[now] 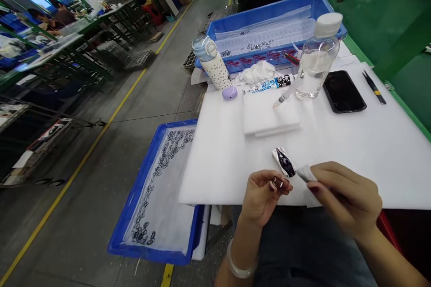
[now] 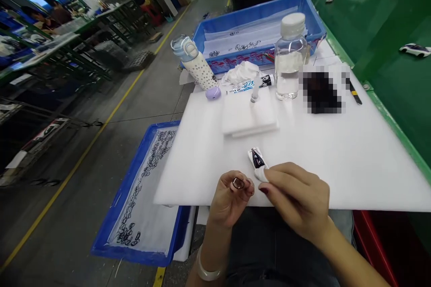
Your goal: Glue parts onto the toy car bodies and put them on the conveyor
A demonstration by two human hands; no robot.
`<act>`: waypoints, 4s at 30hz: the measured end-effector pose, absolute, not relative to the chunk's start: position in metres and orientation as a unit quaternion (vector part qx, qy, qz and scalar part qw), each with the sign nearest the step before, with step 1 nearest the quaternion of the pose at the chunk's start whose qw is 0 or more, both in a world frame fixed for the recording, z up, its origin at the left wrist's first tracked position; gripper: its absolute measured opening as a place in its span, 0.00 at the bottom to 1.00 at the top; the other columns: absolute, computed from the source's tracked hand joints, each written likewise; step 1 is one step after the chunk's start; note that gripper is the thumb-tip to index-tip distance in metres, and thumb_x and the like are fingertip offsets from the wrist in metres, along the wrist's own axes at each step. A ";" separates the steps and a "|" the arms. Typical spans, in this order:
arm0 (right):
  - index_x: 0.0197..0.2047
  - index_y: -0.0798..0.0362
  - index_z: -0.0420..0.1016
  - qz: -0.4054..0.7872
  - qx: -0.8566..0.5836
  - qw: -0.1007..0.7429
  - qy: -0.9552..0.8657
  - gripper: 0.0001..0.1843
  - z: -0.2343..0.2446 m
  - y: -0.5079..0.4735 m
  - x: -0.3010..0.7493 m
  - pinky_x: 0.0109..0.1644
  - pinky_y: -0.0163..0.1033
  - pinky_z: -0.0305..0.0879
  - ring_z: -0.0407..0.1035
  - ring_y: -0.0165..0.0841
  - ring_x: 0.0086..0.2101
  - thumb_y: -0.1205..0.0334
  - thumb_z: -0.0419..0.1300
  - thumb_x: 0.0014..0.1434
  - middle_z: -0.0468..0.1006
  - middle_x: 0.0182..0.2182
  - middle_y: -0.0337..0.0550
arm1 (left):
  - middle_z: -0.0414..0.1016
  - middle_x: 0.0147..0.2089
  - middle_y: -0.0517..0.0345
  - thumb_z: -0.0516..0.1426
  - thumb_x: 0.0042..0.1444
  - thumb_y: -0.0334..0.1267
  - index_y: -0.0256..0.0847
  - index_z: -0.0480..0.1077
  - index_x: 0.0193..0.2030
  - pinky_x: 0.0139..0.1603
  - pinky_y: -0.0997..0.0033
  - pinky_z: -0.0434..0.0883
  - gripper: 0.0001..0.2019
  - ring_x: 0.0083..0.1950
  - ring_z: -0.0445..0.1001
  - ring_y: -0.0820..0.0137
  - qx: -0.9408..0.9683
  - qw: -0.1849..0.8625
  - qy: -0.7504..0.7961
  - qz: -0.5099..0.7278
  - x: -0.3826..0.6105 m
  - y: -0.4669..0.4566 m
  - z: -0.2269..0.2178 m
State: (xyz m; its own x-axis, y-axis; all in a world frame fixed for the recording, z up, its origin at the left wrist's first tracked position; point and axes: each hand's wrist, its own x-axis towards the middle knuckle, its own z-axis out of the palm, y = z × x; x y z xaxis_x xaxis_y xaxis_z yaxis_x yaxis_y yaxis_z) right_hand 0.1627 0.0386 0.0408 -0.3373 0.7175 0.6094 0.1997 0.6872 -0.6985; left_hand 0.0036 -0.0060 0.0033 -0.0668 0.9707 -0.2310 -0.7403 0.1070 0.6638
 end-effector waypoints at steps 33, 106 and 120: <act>0.35 0.54 0.78 0.286 -0.428 0.230 -0.826 0.14 0.024 0.071 0.164 0.28 0.35 0.64 0.66 0.28 0.24 0.60 0.54 0.67 0.74 0.29 0.43 | 0.79 0.36 0.53 0.60 0.60 0.29 0.39 0.77 0.46 0.38 0.67 0.77 0.08 0.37 0.78 0.66 0.657 -0.004 0.616 0.434 -0.001 0.004 0.008; 0.34 0.53 0.69 0.204 -0.418 0.173 -0.868 0.06 0.023 0.071 0.157 0.23 0.32 0.52 0.66 0.27 0.23 0.62 0.56 0.63 0.72 0.28 0.36 | 0.77 0.55 0.49 0.63 0.55 0.29 0.39 0.75 0.51 0.54 0.55 0.77 0.16 0.54 0.75 0.61 0.616 0.137 0.655 0.416 -0.005 0.007 0.004; 0.42 0.53 0.76 0.104 -0.345 0.295 -0.885 0.05 0.009 0.058 0.170 0.28 0.34 0.65 0.72 0.28 0.29 0.68 0.59 0.63 0.77 0.38 0.44 | 0.77 0.55 0.51 0.63 0.55 0.31 0.42 0.74 0.52 0.53 0.54 0.77 0.16 0.55 0.75 0.60 0.614 0.142 0.658 0.413 -0.006 0.006 0.003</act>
